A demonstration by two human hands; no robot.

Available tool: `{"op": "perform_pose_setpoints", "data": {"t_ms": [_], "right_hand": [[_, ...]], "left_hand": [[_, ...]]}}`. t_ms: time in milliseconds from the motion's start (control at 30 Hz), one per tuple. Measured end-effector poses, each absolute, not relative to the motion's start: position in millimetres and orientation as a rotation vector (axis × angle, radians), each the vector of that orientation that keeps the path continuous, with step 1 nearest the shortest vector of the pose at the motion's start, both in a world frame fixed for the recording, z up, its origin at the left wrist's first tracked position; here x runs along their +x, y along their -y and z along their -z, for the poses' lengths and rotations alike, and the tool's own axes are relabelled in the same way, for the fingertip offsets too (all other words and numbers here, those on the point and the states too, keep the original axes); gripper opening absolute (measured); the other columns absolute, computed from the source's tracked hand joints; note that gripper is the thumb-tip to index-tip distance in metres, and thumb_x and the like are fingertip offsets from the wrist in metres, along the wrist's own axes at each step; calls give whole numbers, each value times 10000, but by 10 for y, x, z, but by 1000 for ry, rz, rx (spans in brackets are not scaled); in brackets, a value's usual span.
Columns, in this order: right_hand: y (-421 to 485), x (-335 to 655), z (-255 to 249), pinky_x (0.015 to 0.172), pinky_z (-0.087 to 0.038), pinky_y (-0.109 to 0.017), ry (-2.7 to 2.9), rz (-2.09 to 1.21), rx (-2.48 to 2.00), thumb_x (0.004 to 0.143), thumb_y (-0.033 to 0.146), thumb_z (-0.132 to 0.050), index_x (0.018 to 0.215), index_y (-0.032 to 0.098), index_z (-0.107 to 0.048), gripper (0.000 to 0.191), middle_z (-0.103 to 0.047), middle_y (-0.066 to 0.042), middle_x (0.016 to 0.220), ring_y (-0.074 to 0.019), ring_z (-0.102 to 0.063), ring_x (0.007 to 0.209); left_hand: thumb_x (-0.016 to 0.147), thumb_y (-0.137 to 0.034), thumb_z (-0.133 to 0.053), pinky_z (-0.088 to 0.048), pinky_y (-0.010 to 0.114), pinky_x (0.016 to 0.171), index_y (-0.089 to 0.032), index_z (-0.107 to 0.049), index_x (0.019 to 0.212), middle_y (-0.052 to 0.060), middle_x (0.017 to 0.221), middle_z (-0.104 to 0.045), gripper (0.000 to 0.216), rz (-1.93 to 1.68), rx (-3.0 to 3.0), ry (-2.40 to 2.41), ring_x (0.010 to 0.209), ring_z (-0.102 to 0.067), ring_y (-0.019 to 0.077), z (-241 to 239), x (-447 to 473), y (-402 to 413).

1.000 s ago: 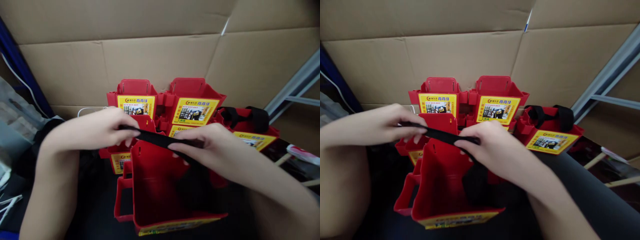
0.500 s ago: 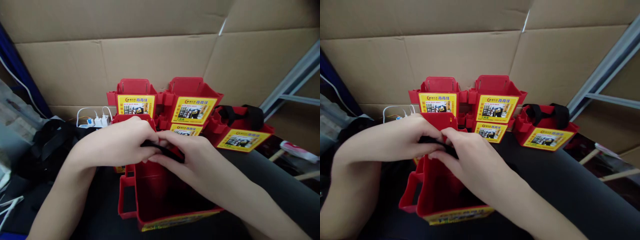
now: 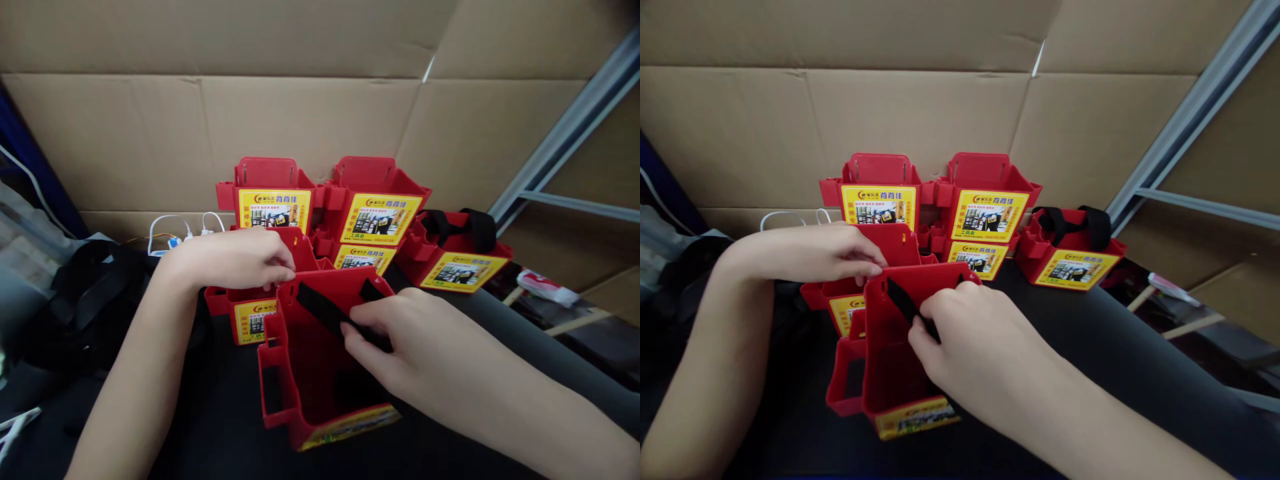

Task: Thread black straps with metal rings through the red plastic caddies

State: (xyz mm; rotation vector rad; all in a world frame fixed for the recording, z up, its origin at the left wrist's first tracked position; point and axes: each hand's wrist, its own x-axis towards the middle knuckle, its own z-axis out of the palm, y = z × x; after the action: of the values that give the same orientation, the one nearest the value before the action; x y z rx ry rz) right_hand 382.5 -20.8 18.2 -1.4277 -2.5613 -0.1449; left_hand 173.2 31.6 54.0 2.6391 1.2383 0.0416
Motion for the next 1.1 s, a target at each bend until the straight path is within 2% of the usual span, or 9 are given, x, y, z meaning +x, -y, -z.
{"op": "perform_pose_setpoints", "data": {"t_ms": [200,467,633,800,967,1100], "right_hand": [[199,3783,-167,445,-180,-254,2646,129,-1431,770,279,-447,507,178,-458,282,-534,-7,521,-94,-425,442],[149,3717,-219,459,-213,-247,2623,94,-1465,758,256,-431,512,177,-453,260,-528,-14,542,-97,-422,475],[127,3768,-211,447,-196,-242,2592,89,-1455,746,247,-441,497,172,-417,261,-487,2,512,-87,-382,460],[131,3748,-222,446,-210,-238,2605,1,-1447,745,243,-439,493,168,-390,267,-463,11,499,-82,-357,460],[95,3721,-204,413,-212,-228,2579,-148,-1444,776,289,-417,501,172,-380,301,-425,23,469,-76,-320,433],[98,3741,-225,401,-211,-216,2569,-285,-1388,791,294,-412,503,169,-372,317,-387,33,462,-71,-312,438]], "left_hand": [[804,-177,-446,-407,165,592,-188,-646,808,-23,727,-692,200,-66,2599,-1207,654,-612,83,-542,1734,-290],[791,-163,-451,-410,166,577,-190,-629,754,-34,692,-691,184,-55,2624,-1227,631,-617,80,-531,1763,-283],[786,-166,-455,-405,170,561,-187,-616,719,-34,673,-688,176,-63,2639,-1242,610,-613,82,-538,1767,-274],[788,-167,-448,-413,174,565,-190,-651,763,-25,696,-692,205,-58,2644,-1240,622,-614,87,-531,1770,-276],[789,-165,-438,-412,177,570,-196,-664,796,-21,709,-692,228,-58,2644,-1229,633,-613,90,-533,1766,-279],[786,-163,-435,-394,181,548,-176,-636,742,-16,694,-681,206,-62,2654,-1212,607,-597,89,-536,1765,-279]]}}
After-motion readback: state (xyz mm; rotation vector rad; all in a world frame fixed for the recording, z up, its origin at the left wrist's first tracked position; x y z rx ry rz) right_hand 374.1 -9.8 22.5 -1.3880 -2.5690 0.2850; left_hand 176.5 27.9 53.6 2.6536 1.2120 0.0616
